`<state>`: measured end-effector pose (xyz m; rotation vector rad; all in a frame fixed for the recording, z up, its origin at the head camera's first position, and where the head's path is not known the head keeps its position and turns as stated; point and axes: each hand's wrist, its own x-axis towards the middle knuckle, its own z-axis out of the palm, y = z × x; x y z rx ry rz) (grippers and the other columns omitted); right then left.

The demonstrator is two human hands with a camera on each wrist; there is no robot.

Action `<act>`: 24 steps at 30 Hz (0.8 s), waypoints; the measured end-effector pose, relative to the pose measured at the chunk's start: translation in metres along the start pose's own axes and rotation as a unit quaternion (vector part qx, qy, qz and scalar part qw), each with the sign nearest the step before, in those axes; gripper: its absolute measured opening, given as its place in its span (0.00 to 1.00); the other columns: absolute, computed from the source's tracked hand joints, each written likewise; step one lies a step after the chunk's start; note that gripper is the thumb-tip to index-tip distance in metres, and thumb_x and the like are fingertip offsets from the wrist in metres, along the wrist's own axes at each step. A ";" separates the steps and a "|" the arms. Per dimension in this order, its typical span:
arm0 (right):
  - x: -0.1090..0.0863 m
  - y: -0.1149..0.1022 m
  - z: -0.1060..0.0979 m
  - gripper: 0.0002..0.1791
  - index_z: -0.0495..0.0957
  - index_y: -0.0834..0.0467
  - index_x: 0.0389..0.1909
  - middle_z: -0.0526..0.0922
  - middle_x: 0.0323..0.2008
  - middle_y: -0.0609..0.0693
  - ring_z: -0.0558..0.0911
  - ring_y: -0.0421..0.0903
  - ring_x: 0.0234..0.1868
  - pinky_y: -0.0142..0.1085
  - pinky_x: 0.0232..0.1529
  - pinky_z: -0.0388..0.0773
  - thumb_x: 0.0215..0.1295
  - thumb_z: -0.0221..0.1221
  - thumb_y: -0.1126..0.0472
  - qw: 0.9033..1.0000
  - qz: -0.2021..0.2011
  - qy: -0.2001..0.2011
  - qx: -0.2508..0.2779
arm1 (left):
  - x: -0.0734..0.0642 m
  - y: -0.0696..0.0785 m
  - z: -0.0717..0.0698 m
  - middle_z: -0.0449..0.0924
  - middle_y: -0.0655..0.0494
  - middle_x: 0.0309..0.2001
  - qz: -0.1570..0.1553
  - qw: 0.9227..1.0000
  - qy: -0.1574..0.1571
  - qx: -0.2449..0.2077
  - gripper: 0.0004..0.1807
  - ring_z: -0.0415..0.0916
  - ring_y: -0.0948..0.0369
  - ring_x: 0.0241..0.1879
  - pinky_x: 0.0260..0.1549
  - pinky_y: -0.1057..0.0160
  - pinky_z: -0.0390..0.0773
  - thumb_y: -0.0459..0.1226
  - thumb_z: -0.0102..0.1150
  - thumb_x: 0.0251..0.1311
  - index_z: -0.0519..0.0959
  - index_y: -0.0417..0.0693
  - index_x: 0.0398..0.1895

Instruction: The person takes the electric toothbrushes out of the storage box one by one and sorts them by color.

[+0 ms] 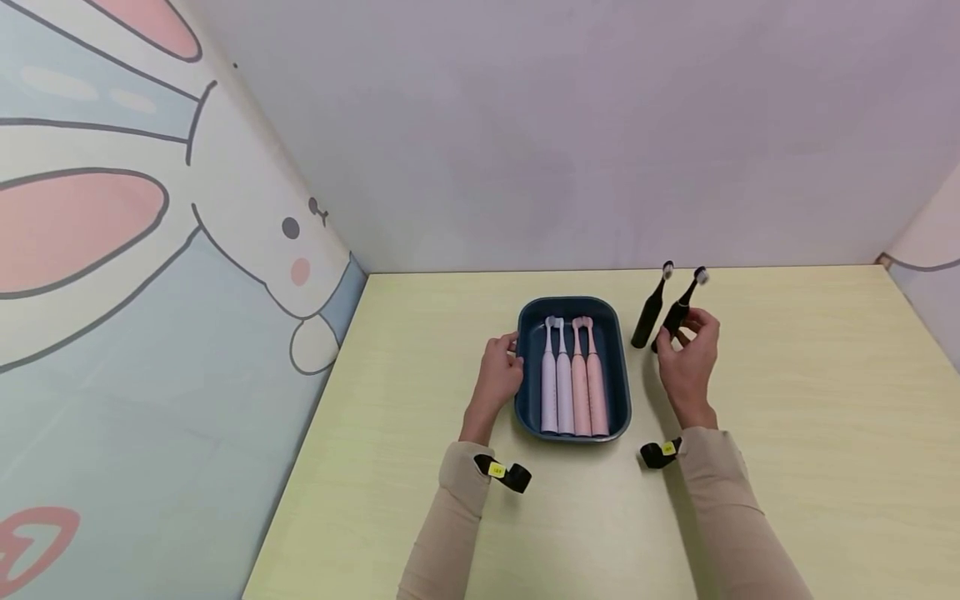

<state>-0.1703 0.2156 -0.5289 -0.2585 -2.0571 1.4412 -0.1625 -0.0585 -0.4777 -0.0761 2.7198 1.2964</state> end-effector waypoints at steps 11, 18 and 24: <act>-0.001 0.002 0.001 0.23 0.64 0.68 0.56 0.71 0.53 0.60 0.74 0.44 0.50 0.22 0.49 0.74 0.61 0.58 0.68 1.000 -0.015 0.001 -0.013 | -0.002 0.000 0.000 0.70 0.46 0.49 0.012 1.000 0.006 0.009 0.24 0.74 0.58 0.40 0.40 0.63 0.76 0.30 0.50 0.66 0.68 0.41 0.65; -0.002 0.005 0.003 0.23 0.65 0.70 0.55 0.71 0.52 0.61 0.73 0.42 0.49 0.20 0.48 0.72 0.61 0.58 0.69 1.000 -0.018 0.006 -0.016 | -0.002 -0.001 0.000 0.70 0.47 0.49 0.006 1.000 0.006 0.005 0.24 0.74 0.59 0.40 0.40 0.63 0.76 0.30 0.50 0.66 0.68 0.42 0.66; -0.002 0.005 0.000 0.24 0.64 0.68 0.56 0.71 0.52 0.60 0.73 0.45 0.50 0.28 0.52 0.74 0.60 0.59 0.68 1.000 -0.010 -0.002 -0.022 | -0.003 -0.002 -0.001 0.70 0.46 0.47 0.021 1.000 0.009 0.006 0.24 0.74 0.60 0.38 0.39 0.65 0.76 0.28 0.50 0.65 0.69 0.40 0.65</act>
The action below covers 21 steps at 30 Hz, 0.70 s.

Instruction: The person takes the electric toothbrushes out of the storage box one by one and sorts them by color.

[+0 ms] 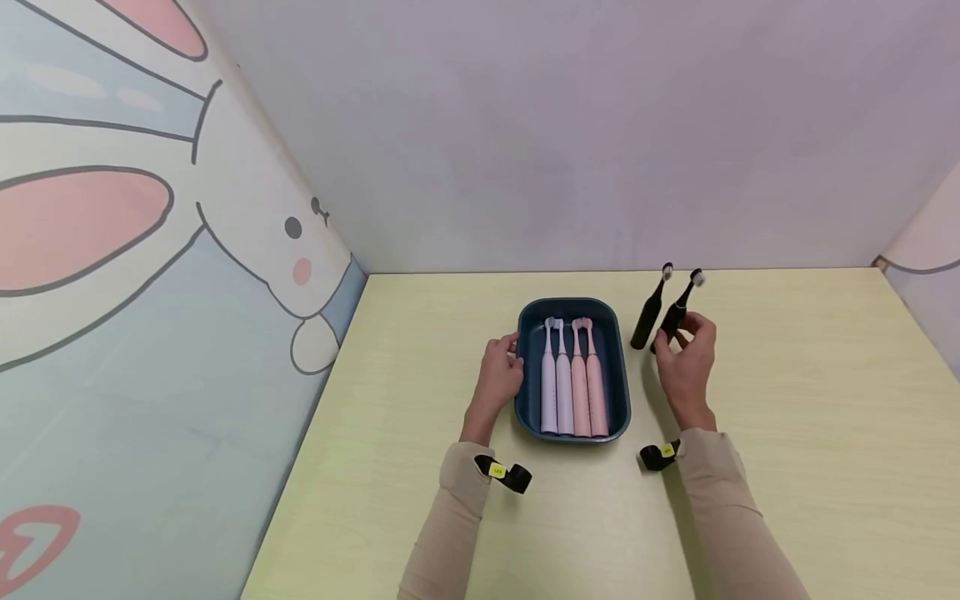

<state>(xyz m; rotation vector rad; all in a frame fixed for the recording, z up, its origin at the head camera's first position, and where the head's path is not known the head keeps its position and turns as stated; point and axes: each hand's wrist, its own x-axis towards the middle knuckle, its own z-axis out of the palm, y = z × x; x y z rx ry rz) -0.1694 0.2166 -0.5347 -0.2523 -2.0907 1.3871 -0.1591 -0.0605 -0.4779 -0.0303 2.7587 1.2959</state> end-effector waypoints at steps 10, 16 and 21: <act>-0.004 -0.007 -0.009 0.30 0.62 0.66 0.62 0.69 0.54 0.61 0.71 0.48 0.53 0.48 0.58 0.72 0.59 0.60 0.68 1.000 0.004 -0.003 0.016 | -0.001 0.003 -0.001 0.70 0.47 0.49 -0.012 1.000 0.000 0.005 0.24 0.75 0.59 0.39 0.40 0.63 0.76 0.29 0.51 0.65 0.68 0.42 0.65; -0.008 -0.017 -0.019 0.30 0.64 0.61 0.62 0.70 0.51 0.55 0.72 0.43 0.52 0.41 0.59 0.72 0.58 0.62 0.67 0.999 0.006 0.018 0.039 | -0.002 0.005 -0.001 0.70 0.47 0.48 -0.013 1.000 -0.002 0.005 0.24 0.74 0.59 0.38 0.40 0.63 0.76 0.30 0.51 0.65 0.68 0.41 0.66; -0.013 -0.029 -0.027 0.32 0.64 0.58 0.62 0.71 0.51 0.50 0.72 0.42 0.51 0.36 0.57 0.72 0.56 0.63 0.68 0.997 0.012 0.033 0.063 | -0.002 0.004 -0.001 0.70 0.47 0.48 -0.010 1.000 0.001 0.014 0.24 0.74 0.59 0.39 0.41 0.62 0.76 0.30 0.51 0.65 0.68 0.41 0.66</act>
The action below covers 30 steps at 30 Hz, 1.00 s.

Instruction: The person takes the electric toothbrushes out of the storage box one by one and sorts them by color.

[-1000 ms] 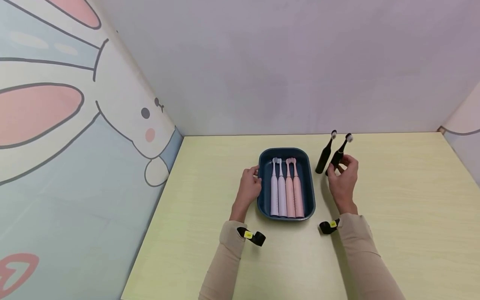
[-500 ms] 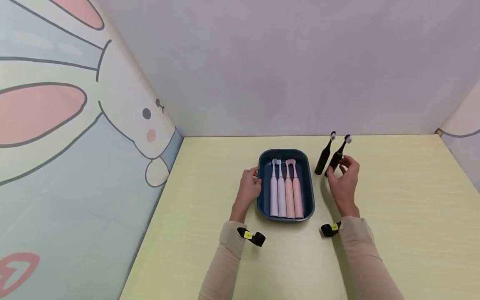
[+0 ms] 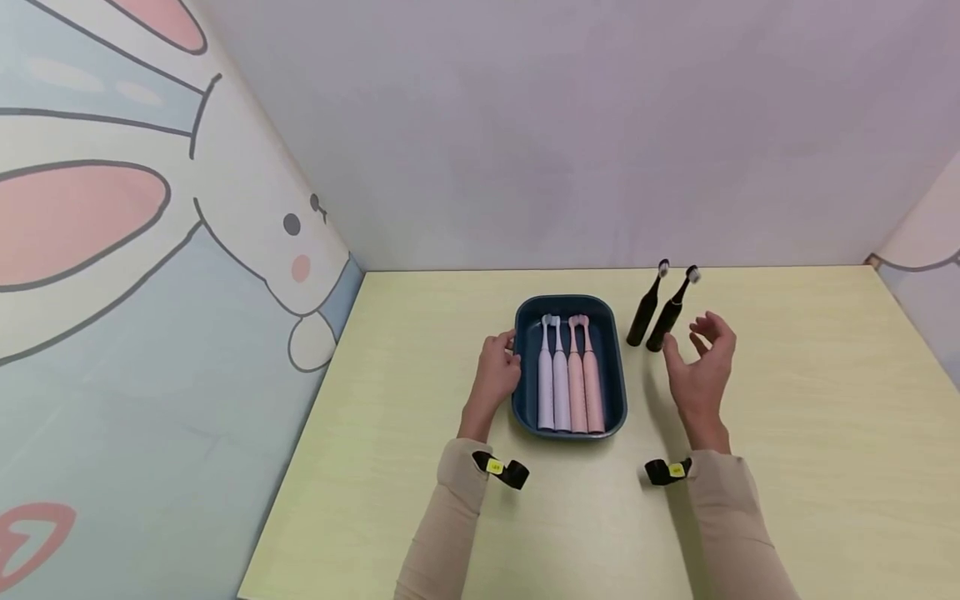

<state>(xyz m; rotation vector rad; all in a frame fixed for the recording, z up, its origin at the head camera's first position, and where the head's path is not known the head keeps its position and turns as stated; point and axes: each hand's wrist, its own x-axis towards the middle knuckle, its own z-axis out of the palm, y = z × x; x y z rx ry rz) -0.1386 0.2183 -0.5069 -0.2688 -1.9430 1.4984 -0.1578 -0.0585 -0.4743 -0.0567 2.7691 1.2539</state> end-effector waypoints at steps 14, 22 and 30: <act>-0.027 -0.030 0.005 0.32 0.64 0.61 0.61 0.70 0.53 0.60 0.75 0.48 0.53 0.30 0.57 0.72 0.55 0.61 0.75 0.996 -0.037 -0.025 0.082 | 0.001 -0.002 0.001 0.70 0.46 0.49 0.000 1.000 0.002 0.006 0.24 0.74 0.58 0.40 0.43 0.61 0.76 0.30 0.50 0.65 0.68 0.42 0.65; -0.043 -0.044 0.028 0.34 0.60 0.70 0.62 0.69 0.54 0.65 0.74 0.50 0.52 0.27 0.57 0.71 0.54 0.61 0.77 0.993 -0.057 -0.085 0.057 | 0.001 -0.003 0.002 0.70 0.47 0.49 -0.001 1.000 0.002 0.006 0.24 0.73 0.58 0.40 0.44 0.60 0.76 0.31 0.50 0.65 0.68 0.43 0.66; -0.054 -0.087 0.037 0.35 0.57 0.73 0.64 0.67 0.55 0.72 0.74 0.62 0.54 0.50 0.57 0.71 0.56 0.61 0.77 0.987 -0.039 -0.155 0.029 | 0.001 -0.003 0.002 0.71 0.47 0.49 -0.007 1.000 0.002 0.003 0.24 0.73 0.58 0.40 0.42 0.61 0.76 0.31 0.51 0.66 0.68 0.43 0.66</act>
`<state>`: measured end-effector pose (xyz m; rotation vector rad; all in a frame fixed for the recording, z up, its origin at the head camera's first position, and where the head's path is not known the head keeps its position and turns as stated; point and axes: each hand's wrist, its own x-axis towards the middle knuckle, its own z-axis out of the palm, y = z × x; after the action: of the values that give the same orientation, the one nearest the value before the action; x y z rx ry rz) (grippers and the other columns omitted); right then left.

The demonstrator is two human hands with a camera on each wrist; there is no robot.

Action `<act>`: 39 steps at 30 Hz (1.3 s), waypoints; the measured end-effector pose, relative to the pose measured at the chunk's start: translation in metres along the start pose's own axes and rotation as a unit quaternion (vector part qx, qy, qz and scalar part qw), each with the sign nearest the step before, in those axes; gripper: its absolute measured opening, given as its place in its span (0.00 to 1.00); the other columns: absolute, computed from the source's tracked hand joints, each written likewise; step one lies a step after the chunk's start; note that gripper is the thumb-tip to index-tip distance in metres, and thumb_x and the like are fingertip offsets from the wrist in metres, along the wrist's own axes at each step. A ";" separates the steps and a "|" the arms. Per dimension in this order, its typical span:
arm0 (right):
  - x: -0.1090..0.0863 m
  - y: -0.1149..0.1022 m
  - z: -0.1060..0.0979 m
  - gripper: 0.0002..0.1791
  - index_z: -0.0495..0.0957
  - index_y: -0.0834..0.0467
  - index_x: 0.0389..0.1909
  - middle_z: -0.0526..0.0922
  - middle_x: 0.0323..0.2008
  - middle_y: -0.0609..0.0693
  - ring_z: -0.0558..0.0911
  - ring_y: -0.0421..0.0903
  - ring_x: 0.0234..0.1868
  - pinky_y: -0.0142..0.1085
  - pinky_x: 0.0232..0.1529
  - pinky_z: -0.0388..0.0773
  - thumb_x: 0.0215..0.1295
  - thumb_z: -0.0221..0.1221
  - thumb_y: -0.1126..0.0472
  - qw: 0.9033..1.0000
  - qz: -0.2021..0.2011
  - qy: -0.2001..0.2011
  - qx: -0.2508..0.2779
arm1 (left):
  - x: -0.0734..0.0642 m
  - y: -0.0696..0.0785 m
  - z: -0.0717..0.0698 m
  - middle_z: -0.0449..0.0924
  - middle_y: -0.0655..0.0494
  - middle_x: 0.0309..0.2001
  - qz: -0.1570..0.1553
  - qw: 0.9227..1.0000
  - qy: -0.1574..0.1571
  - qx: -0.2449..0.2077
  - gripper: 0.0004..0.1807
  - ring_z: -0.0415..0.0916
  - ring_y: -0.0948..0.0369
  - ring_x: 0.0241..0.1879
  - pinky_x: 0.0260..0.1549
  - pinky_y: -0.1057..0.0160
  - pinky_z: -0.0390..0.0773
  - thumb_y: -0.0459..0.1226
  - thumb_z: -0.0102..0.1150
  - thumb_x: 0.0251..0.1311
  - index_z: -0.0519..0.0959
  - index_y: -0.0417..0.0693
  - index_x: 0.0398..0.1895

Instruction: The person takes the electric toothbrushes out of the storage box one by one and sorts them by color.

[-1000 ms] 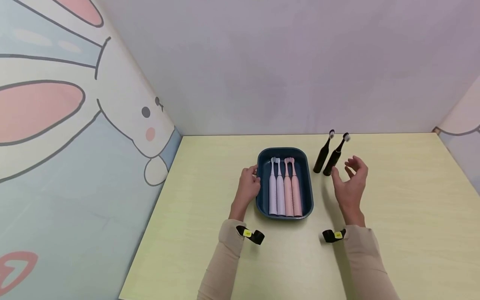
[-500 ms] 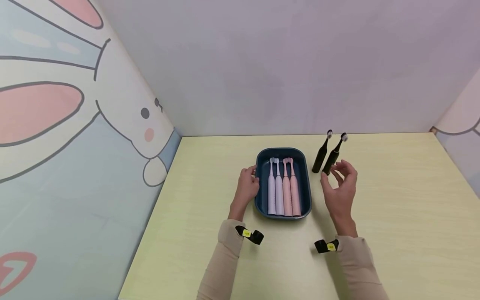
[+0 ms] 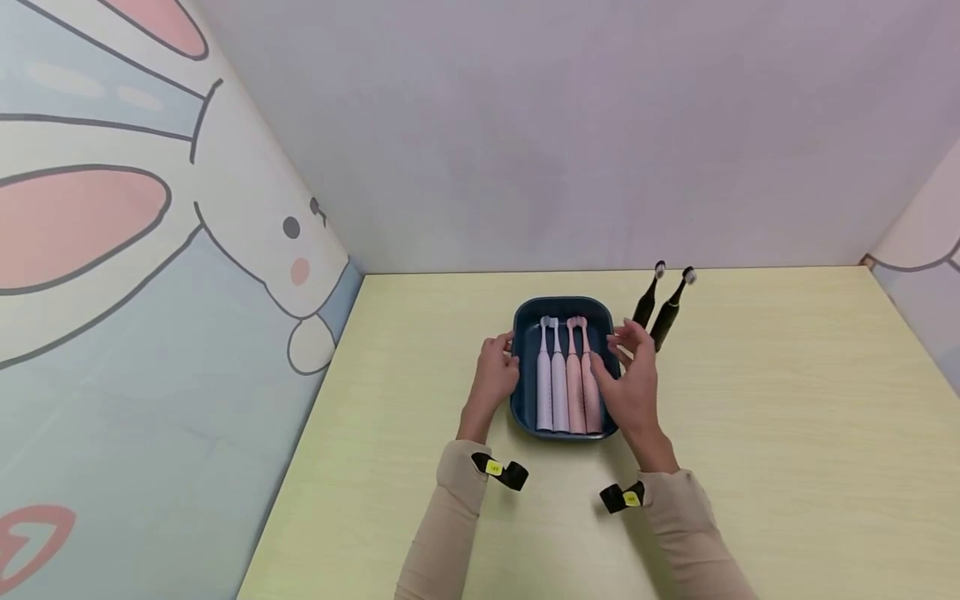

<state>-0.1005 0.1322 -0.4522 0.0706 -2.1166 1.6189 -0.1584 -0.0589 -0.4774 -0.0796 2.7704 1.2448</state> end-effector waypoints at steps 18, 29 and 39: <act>-0.007 0.020 0.033 0.37 0.54 0.64 0.68 0.65 0.60 0.63 0.73 0.58 0.58 0.49 0.57 0.73 0.59 0.60 0.69 0.979 0.129 -0.154 -0.031 | -0.001 0.000 0.000 0.71 0.47 0.49 0.000 1.000 0.002 -0.001 0.24 0.74 0.58 0.40 0.42 0.61 0.77 0.30 0.50 0.66 0.68 0.43 0.66; -0.011 0.020 0.045 0.40 0.51 0.61 0.70 0.63 0.63 0.61 0.73 0.55 0.56 0.49 0.56 0.74 0.60 0.60 0.67 0.960 0.162 -0.219 -0.073 | -0.002 0.000 -0.002 0.71 0.47 0.48 0.004 1.000 0.002 -0.001 0.24 0.74 0.59 0.39 0.40 0.63 0.77 0.30 0.51 0.66 0.68 0.42 0.66; -0.011 0.019 0.053 0.40 0.52 0.62 0.70 0.63 0.64 0.62 0.73 0.55 0.57 0.49 0.55 0.75 0.60 0.60 0.68 0.955 0.162 -0.238 -0.075 | -0.002 0.001 -0.004 0.71 0.47 0.48 0.010 1.000 -0.001 -0.013 0.24 0.74 0.59 0.38 0.39 0.63 0.76 0.29 0.51 0.65 0.68 0.42 0.65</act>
<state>-0.1143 0.0859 -0.4835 0.0737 -2.7331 1.7485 -0.1569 -0.0614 -0.4733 -0.0536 2.7594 1.2846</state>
